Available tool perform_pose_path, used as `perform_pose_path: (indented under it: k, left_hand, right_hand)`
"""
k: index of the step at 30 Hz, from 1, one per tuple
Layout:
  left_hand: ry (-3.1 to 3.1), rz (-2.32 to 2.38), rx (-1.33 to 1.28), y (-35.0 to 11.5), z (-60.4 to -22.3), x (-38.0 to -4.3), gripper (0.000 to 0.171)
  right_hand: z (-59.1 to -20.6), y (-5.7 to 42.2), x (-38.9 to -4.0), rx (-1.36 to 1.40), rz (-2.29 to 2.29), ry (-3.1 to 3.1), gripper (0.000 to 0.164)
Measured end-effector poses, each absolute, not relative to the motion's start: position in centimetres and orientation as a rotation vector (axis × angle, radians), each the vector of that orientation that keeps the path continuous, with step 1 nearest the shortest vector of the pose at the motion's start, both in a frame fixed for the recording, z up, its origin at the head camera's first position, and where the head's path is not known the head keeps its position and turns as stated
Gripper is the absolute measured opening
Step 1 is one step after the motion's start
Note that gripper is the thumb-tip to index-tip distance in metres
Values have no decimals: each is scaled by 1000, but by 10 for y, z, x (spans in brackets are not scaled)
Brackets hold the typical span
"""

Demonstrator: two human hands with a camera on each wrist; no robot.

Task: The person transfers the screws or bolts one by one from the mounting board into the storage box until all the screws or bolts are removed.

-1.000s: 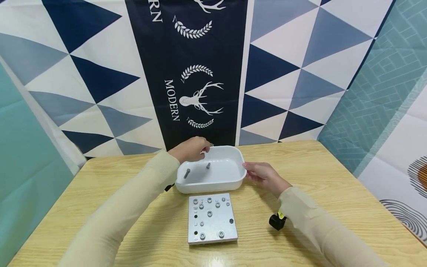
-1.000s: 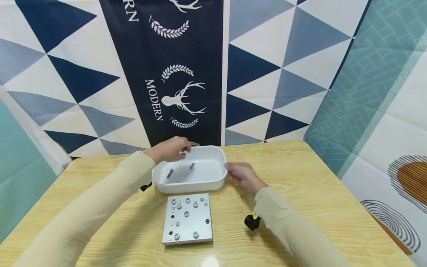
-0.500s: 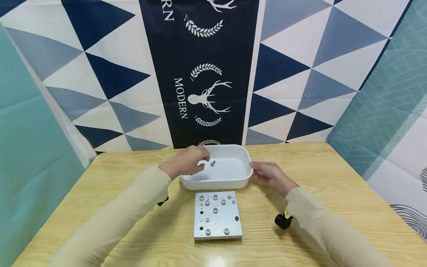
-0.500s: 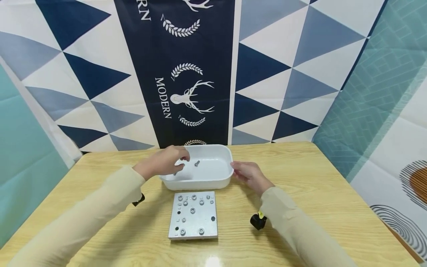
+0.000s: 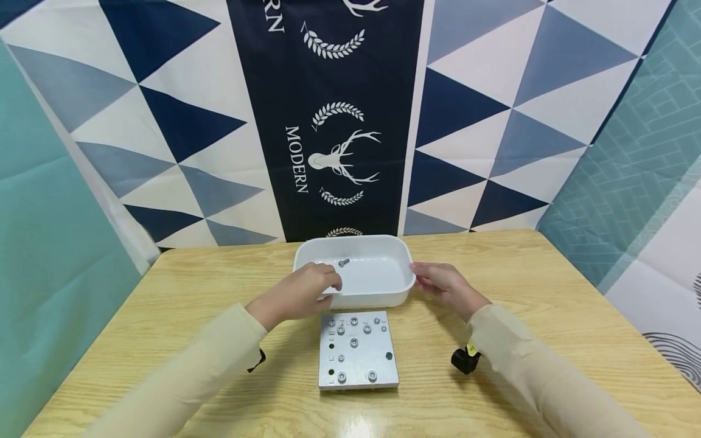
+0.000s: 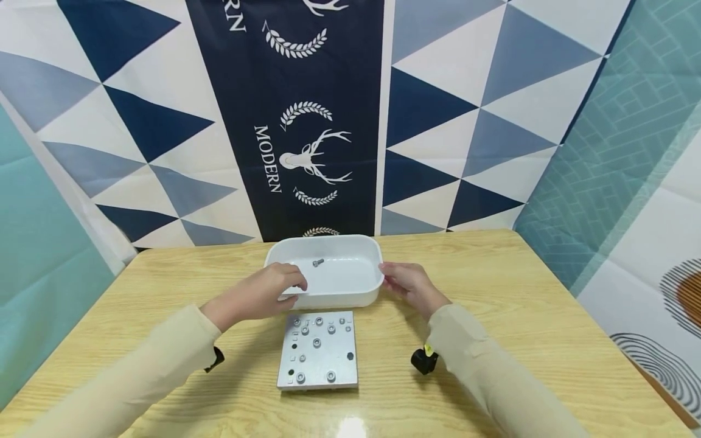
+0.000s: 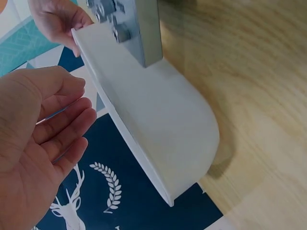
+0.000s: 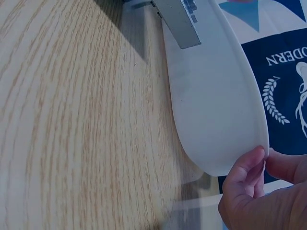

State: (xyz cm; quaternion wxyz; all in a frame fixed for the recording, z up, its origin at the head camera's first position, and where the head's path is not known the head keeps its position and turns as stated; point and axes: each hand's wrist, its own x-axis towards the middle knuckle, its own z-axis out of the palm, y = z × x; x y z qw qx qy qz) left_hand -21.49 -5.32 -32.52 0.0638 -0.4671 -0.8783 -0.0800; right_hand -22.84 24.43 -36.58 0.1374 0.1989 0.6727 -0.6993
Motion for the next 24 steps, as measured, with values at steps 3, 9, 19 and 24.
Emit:
perform_pose_path:
  k: [3,9,19,24]
  left_hand:
    - [-2632,-228,-1411,-56,-328,-208,17]
    - [-2623,-255,-1408,-60,-332,-197,18]
    - [-2581,-267,-1466,-64,-342,-177,16]
    - [-2557,-256,-1488,-62,-346,-168,15]
  right_hand:
    - [-365,244,-228,562,-2028,1946,52]
    - [-366,244,-227,545,-2043,1945,52]
    - [-368,246,-226,542,-2049,1952,52]
    - [-367,246,-226,527,-2062,1937,52]
